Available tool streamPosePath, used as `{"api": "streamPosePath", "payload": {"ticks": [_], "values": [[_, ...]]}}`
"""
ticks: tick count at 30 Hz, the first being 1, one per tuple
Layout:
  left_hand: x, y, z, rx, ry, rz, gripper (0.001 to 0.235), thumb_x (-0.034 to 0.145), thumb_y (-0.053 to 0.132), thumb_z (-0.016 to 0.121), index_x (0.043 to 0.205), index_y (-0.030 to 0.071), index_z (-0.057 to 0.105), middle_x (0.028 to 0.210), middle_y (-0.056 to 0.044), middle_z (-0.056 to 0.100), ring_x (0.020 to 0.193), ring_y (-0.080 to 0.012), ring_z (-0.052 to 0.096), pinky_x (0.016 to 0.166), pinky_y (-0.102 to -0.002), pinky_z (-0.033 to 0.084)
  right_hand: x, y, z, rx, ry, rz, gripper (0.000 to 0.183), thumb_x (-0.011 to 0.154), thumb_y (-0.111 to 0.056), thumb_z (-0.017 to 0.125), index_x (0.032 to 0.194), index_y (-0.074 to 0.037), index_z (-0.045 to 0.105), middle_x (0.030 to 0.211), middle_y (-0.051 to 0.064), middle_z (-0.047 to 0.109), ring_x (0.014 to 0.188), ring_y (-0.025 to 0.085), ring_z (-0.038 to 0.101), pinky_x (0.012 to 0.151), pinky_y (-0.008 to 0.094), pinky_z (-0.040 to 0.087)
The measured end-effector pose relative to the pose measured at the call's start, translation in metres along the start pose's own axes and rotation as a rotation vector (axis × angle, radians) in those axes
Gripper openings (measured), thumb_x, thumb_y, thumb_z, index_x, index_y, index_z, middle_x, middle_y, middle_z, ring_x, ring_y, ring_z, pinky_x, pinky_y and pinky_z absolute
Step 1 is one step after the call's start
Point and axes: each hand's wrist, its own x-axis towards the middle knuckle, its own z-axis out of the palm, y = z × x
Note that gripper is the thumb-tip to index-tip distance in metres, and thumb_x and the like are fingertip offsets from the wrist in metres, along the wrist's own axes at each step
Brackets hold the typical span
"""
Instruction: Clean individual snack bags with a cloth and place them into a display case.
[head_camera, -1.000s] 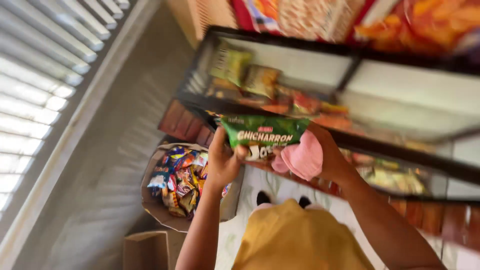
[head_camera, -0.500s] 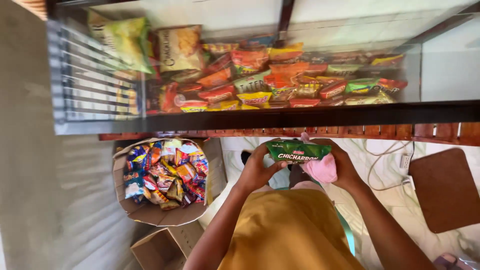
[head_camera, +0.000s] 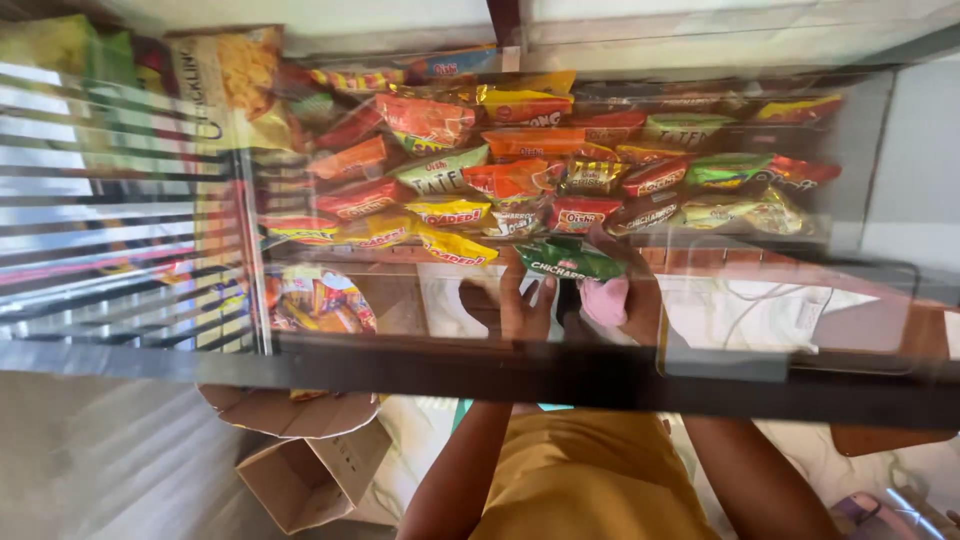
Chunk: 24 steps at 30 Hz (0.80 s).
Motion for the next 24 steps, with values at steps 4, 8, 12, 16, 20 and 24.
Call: {"api": "streamPosePath", "payload": {"ticks": [4,8,12,16,20,24], "values": [[0.006,0.006,0.012,-0.125,0.049,-0.035,0.069,0.099,0.009,0.063,0.158,0.007,0.027,0.148,-0.010,0.048,0.136,-0.0227,0.048,0.107,-0.037,0.047,0.021,0.024,0.009,0.007,-0.051,-0.015,0.049,0.085,-0.013,0.077,0.131,-0.005,0.060,0.131,0.013,0.064,0.123,0.027,0.062,0.109,0.034,0.047],[-0.003,-0.040,-0.005,-0.099,0.153,-0.088,0.053,0.104,0.010,0.065,0.150,0.004,0.039,0.142,-0.012,0.052,0.130,-0.0227,0.052,0.108,-0.037,0.049,0.029,0.049,0.024,0.040,-0.095,0.000,0.051,0.085,-0.014,0.078,0.132,-0.005,0.060,0.133,0.013,0.064,0.125,0.027,0.062,0.110,0.034,0.047],[-0.005,-0.037,-0.020,-0.042,0.403,-0.159,0.035,0.107,0.009,0.074,0.132,-0.004,0.054,0.121,-0.019,0.056,0.108,-0.0257,0.054,0.100,-0.040,0.051,0.035,0.066,0.044,0.135,-0.107,0.041,0.052,0.085,-0.016,0.078,0.132,-0.005,0.059,0.131,0.013,0.064,0.122,0.027,0.061,0.107,0.035,0.047],[0.030,0.029,-0.007,-0.173,0.581,-0.183,0.064,0.090,0.005,0.079,0.139,0.001,0.037,0.128,-0.016,0.047,0.112,-0.0242,0.051,0.096,-0.039,0.050,0.036,0.067,0.048,0.218,-0.104,0.099,0.052,0.086,-0.018,0.078,0.133,-0.005,0.058,0.130,0.013,0.063,0.120,0.027,0.061,0.105,0.036,0.047],[0.051,0.013,-0.005,-0.167,0.500,0.116,0.084,0.088,0.002,0.079,0.150,0.004,0.022,0.144,-0.013,0.044,0.130,-0.0226,0.050,0.112,-0.038,0.044,0.039,0.064,0.049,0.294,-0.090,0.153,0.053,0.086,-0.021,0.078,0.133,-0.006,0.058,0.128,0.013,0.063,0.118,0.027,0.061,0.102,0.037,0.048],[0.057,0.005,-0.001,-0.114,0.472,0.204,0.085,0.091,0.002,0.080,0.150,0.001,0.019,0.146,-0.016,0.041,0.134,-0.0246,0.047,0.118,-0.041,0.041,0.043,0.061,0.043,0.358,-0.065,0.204,0.054,0.087,-0.023,0.078,0.133,-0.006,0.057,0.127,0.013,0.063,0.116,0.028,0.060,0.099,0.038,0.048]]}}
